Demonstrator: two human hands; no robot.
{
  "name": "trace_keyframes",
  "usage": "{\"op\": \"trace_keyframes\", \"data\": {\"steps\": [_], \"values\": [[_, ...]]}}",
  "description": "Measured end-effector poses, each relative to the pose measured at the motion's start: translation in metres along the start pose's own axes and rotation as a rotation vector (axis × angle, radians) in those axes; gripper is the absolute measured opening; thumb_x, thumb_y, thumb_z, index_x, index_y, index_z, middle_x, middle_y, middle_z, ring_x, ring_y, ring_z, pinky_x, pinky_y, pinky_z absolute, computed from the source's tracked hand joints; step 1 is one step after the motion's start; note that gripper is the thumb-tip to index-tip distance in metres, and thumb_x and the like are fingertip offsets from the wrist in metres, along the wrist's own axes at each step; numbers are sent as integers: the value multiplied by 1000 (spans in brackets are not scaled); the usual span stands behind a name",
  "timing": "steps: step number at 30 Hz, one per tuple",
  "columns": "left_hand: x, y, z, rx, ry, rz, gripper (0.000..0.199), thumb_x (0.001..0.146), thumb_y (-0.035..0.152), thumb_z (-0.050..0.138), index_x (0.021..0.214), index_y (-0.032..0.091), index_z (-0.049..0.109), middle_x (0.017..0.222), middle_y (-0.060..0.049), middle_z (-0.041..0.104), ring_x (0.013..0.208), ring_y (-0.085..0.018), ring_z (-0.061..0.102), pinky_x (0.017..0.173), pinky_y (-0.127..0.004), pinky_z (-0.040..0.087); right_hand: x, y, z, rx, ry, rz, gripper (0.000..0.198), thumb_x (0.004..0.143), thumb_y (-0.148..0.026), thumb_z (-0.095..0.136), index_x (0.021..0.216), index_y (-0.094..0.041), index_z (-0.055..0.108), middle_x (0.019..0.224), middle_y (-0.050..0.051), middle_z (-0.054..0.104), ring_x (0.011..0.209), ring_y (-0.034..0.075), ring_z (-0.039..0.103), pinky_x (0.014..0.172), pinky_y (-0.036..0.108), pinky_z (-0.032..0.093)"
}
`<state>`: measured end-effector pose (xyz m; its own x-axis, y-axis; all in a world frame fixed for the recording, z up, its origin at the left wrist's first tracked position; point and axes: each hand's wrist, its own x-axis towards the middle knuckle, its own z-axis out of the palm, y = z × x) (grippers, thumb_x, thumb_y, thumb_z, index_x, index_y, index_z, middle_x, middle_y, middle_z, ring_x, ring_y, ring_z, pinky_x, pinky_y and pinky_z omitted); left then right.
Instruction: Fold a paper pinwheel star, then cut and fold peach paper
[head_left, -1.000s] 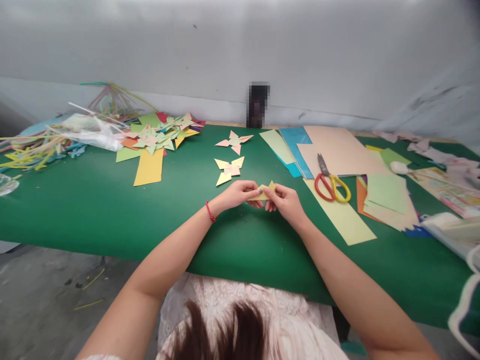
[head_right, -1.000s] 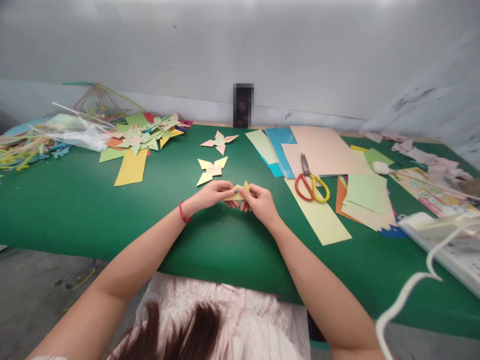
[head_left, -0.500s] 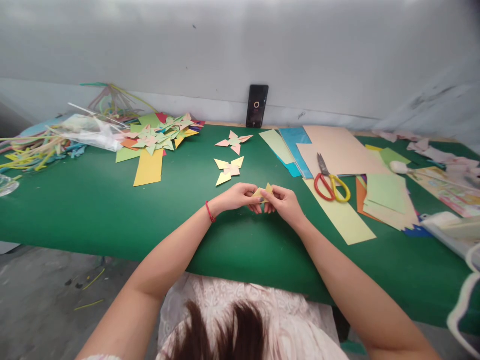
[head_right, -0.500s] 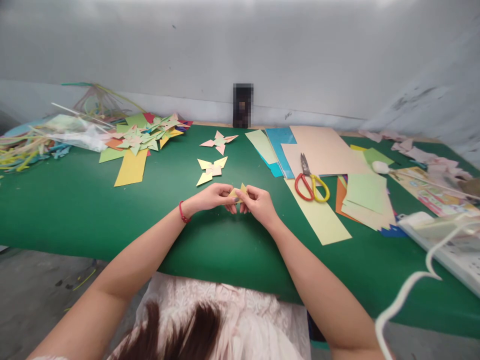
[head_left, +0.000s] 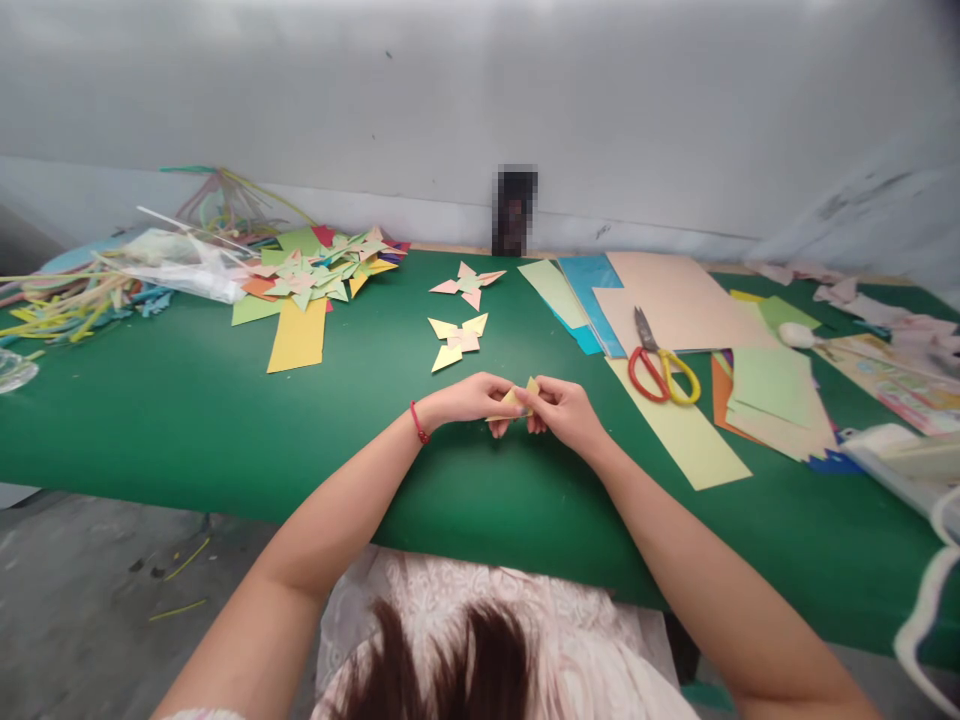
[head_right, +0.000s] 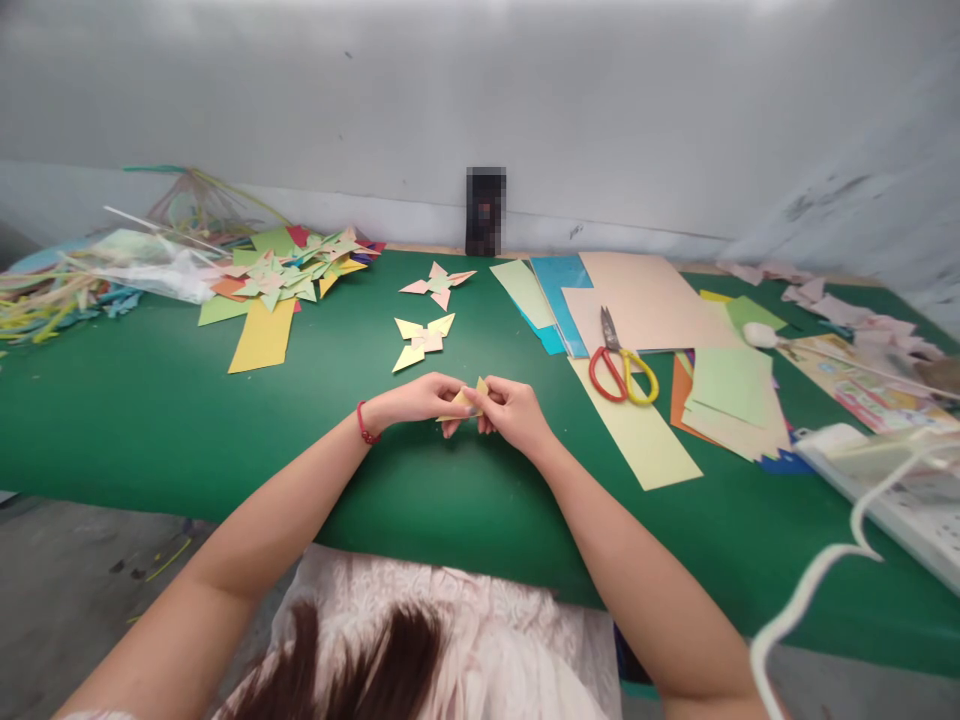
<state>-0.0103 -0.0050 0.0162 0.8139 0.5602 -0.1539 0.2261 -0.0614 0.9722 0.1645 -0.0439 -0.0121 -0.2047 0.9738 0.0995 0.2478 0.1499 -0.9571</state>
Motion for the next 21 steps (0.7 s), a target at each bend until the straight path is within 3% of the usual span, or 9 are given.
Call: {"op": "trace_keyframes", "data": {"steps": [6,11,21], "values": [[-4,1,-4,106,-19,0,13,76,21,52,74,12,61,53,1,55,48,-8,51,48,-19,39,-2,-3,-1,-18,-64,-8,41,71,-59,58,61,-20,53,47,-2,57,41,11,52,42,23,42],[-5,4,-6,42,-37,32,17,78,27,53,75,13,60,58,1,56,53,-9,51,52,-20,40,0,-5,-5,55,-117,14,39,71,-57,60,63,-19,53,48,-2,56,42,10,51,42,21,40],[-3,2,-8,-25,128,41,26,77,38,60,74,13,55,64,0,57,61,-10,57,56,-21,43,2,-7,-9,140,-136,40,30,78,-46,58,68,-18,53,52,-1,60,44,10,52,43,21,38]]}}
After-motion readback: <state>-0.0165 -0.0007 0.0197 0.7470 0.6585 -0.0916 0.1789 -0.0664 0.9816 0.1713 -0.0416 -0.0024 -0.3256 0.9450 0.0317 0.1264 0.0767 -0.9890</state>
